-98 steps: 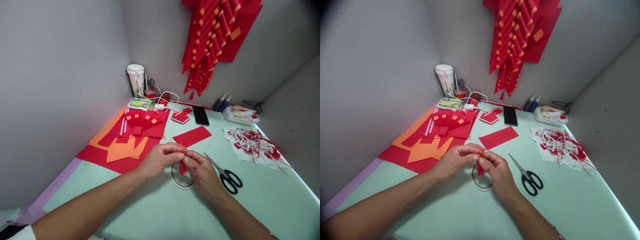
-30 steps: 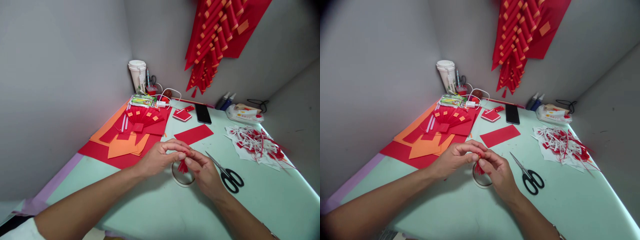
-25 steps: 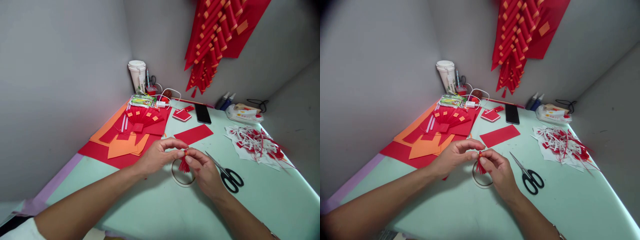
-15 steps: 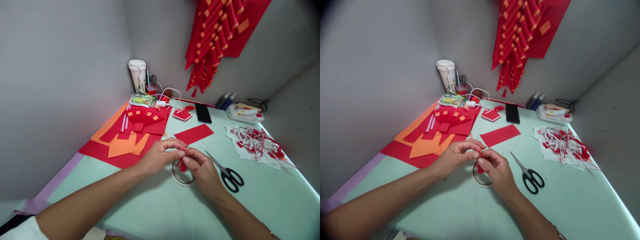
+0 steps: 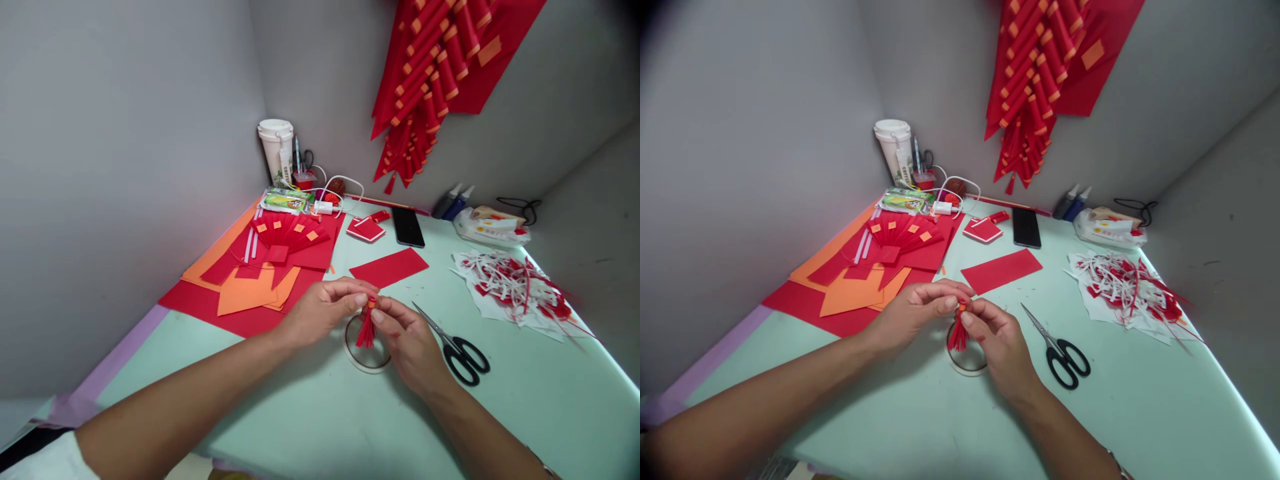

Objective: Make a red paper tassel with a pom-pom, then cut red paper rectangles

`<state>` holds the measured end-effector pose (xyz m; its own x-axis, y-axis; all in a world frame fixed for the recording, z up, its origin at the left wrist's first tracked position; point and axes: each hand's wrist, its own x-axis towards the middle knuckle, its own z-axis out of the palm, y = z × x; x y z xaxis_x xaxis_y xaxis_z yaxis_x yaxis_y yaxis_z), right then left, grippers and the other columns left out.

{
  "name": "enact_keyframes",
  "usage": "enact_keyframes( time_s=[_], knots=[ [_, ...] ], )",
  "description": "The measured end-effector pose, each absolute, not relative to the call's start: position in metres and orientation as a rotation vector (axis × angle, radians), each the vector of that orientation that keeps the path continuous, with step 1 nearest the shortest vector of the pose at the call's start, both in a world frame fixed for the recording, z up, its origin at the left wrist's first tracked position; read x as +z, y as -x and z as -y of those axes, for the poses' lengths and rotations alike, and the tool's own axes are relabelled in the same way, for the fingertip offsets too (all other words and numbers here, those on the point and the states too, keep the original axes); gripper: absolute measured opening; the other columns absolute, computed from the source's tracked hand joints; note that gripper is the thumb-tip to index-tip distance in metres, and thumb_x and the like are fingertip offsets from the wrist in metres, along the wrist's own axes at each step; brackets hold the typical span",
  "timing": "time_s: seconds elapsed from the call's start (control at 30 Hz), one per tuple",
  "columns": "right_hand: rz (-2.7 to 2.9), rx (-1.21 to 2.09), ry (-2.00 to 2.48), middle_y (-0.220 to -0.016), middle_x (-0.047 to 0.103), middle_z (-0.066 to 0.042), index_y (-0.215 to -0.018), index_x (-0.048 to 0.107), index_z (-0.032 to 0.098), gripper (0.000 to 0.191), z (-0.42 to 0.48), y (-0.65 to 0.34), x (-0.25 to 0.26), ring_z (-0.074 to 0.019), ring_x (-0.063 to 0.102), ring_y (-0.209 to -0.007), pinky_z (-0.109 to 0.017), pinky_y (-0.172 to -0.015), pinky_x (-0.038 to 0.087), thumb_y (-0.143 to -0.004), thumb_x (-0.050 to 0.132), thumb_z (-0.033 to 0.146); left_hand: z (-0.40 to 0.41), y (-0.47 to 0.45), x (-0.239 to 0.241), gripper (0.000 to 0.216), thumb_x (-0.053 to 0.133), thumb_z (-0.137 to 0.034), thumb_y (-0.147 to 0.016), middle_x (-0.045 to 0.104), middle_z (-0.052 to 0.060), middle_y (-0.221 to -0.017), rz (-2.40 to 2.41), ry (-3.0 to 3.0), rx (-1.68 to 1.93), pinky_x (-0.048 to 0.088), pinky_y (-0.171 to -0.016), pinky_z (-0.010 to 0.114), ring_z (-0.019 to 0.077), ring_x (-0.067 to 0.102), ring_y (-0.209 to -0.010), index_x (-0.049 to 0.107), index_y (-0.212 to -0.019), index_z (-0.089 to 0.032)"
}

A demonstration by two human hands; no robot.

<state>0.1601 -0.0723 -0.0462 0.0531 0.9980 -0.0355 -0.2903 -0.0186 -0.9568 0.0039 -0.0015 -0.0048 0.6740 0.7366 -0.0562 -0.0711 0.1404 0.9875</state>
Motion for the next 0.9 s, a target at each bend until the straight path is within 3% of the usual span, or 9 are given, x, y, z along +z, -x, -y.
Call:
enact_keyframes(
  time_s=[0.4,0.63,0.9],
  knots=[
    [0.927,1.328,1.019,-0.083,0.065,-0.002,-0.091,0.07,0.022,0.016,0.0711,-0.1598,-0.0489,-0.018,0.054,-0.078,-0.034,-0.079,0.041,-0.084,0.067,0.035,0.0019,-0.0044,-0.0127,0.016,0.072,-0.032,-0.076,0.065,0.005,-0.104,-0.67,-1.303,0.677,0.047,-0.085,0.031,0.0176,0.061,-0.094,0.073,-0.087,-0.019],
    [0.874,1.299,1.038,-0.074,0.062,0.001,-0.09,0.069,0.022,0.013,0.07,-0.1604,-0.0502,-0.0149,0.053,-0.07,-0.031,-0.074,0.042,-0.084,0.067,0.034,0.0044,-0.0034,-0.0076,0.024,0.069,-0.033,-0.08,0.068,0.005,-0.101,-0.702,-1.328,0.666,0.047,-0.087,0.032,0.018,0.063,-0.095,0.07,-0.1,-0.021],
    [0.861,1.313,1.044,-0.068,0.06,0.003,-0.09,0.068,0.022,0.012,0.0702,-0.1596,-0.0504,-0.0133,0.053,-0.066,-0.027,-0.07,0.042,-0.084,0.067,0.033,0.0039,-0.0041,-0.0101,0.016,0.071,-0.032,-0.077,0.068,0.005,-0.098,-0.766,-1.497,0.791,0.046,-0.089,0.03,0.0179,0.062,-0.097,0.074,-0.086,-0.019]
  ],
)
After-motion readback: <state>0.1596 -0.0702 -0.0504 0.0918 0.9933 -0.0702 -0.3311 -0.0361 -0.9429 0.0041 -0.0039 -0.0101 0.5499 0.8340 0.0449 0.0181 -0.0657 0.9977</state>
